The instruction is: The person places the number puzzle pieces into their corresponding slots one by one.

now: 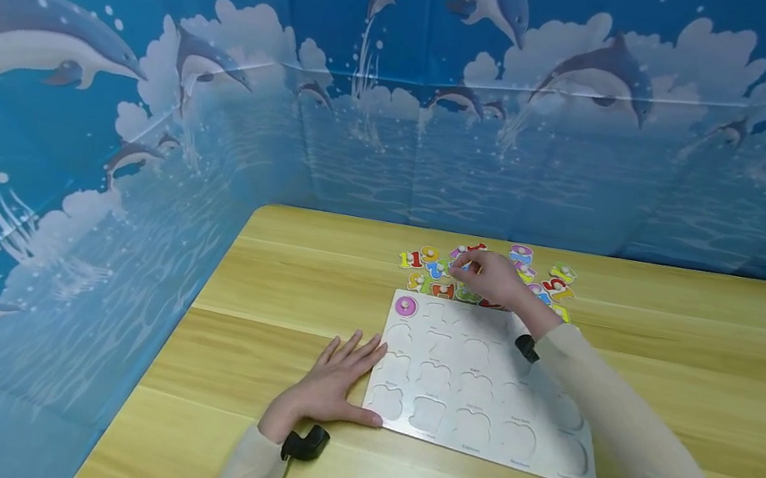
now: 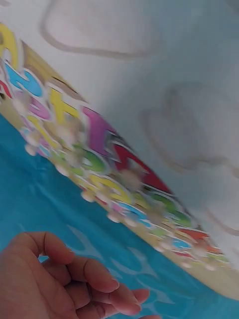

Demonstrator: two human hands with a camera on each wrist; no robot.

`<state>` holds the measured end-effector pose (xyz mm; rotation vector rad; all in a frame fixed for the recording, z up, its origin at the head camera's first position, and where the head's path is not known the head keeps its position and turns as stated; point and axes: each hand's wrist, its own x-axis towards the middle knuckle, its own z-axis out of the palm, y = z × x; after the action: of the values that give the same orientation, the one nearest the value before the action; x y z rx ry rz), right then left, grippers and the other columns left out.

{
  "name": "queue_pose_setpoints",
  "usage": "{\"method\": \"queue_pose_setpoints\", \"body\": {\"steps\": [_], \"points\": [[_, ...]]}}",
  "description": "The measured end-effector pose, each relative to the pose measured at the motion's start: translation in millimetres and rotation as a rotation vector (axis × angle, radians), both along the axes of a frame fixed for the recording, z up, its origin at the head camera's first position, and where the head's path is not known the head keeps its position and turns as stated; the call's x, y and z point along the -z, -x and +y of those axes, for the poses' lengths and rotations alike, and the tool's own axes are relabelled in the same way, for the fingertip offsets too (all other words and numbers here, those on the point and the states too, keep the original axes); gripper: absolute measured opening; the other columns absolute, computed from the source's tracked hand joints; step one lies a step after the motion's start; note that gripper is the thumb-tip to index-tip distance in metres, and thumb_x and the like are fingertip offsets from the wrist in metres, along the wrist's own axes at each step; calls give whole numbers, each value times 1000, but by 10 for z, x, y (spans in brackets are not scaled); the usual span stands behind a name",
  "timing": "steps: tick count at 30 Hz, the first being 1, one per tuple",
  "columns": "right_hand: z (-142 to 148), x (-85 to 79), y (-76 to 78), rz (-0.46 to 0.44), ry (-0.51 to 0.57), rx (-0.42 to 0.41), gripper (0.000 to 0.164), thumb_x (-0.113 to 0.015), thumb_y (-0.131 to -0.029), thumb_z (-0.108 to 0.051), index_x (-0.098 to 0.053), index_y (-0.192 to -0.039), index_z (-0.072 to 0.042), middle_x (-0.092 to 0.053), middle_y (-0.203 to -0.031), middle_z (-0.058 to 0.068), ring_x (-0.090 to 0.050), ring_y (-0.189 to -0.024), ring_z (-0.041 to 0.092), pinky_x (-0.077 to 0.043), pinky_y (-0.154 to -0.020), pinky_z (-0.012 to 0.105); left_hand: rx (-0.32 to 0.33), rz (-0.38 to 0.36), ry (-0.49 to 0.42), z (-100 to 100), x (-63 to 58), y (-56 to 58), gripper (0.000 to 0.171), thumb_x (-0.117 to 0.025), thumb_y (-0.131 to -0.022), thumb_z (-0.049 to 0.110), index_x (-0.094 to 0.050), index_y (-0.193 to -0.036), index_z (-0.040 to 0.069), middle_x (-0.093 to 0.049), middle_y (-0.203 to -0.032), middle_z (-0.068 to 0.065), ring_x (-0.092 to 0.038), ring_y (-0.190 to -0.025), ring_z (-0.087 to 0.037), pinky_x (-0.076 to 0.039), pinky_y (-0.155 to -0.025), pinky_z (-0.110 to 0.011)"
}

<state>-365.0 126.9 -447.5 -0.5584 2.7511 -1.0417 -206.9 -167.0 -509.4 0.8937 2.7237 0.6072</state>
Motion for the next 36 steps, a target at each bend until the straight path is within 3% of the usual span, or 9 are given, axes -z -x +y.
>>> {"method": "queue_pose_setpoints", "body": {"steps": [6,16,24,28,31,35,36], "points": [[116,-30,31,-32,2,68,31,-57,-96,-32,-65,-110,-5,-55,-82,9,-40,-53,20,-34,-48,33,-9,-6,17,0,4,0,106,-63,-76,67,-10,-154,19,-3,-159,3,8,-143,-22,8,-112,-45],[-24,178,58,-7,-88,-76,18,-63,-92,-23,-67,-103,-10,-57,-73,4,-47,-57,19,-38,-52,33,-10,-11,4,-10,6,-2,105,-64,-76,66,-11,-154,20,-4,-158,3,8,-143,-21,8,-112,-45],[-120,286,81,13,-180,-85,13,-67,-89,-22,-67,-98,-12,-58,-74,-1,-49,-64,17,-38,-61,33,-10,-9,10,-2,12,3,105,-64,-76,66,-11,-154,20,-4,-158,4,8,-143,-20,9,-112,-44],[-146,299,86,81,-229,-112,9,-66,-90,-21,-65,-95,-13,-56,-72,-2,-48,-63,17,-38,-66,40,-16,-13,17,-4,11,6,105,-63,-76,67,-11,-154,21,-3,-158,5,9,-143,-19,10,-112,-42],[-166,299,86,123,-258,-128,7,-64,-92,-21,-62,-92,-14,-55,-70,-2,-49,-63,17,-37,-79,51,-16,-9,11,-4,9,7,105,-64,-76,66,-11,-154,20,-4,-158,4,8,-143,-21,9,-112,-44],[-183,308,84,124,-265,-114,7,-62,-93,-21,-60,-91,-14,-53,-68,-2,-48,-62,17,-30,-91,61,-13,0,11,0,-1,3,104,-65,-76,65,-12,-154,19,-5,-158,2,6,-143,-23,7,-112,-45],[-186,311,81,120,-256,-106,8,-61,-93,-22,-59,-92,-14,-54,-69,-1,-48,-62,18,-32,-89,58,-14,1,14,1,-4,1,104,-65,-76,65,-13,-154,19,-6,-158,2,6,-143,-23,7,-112,-46]]}}
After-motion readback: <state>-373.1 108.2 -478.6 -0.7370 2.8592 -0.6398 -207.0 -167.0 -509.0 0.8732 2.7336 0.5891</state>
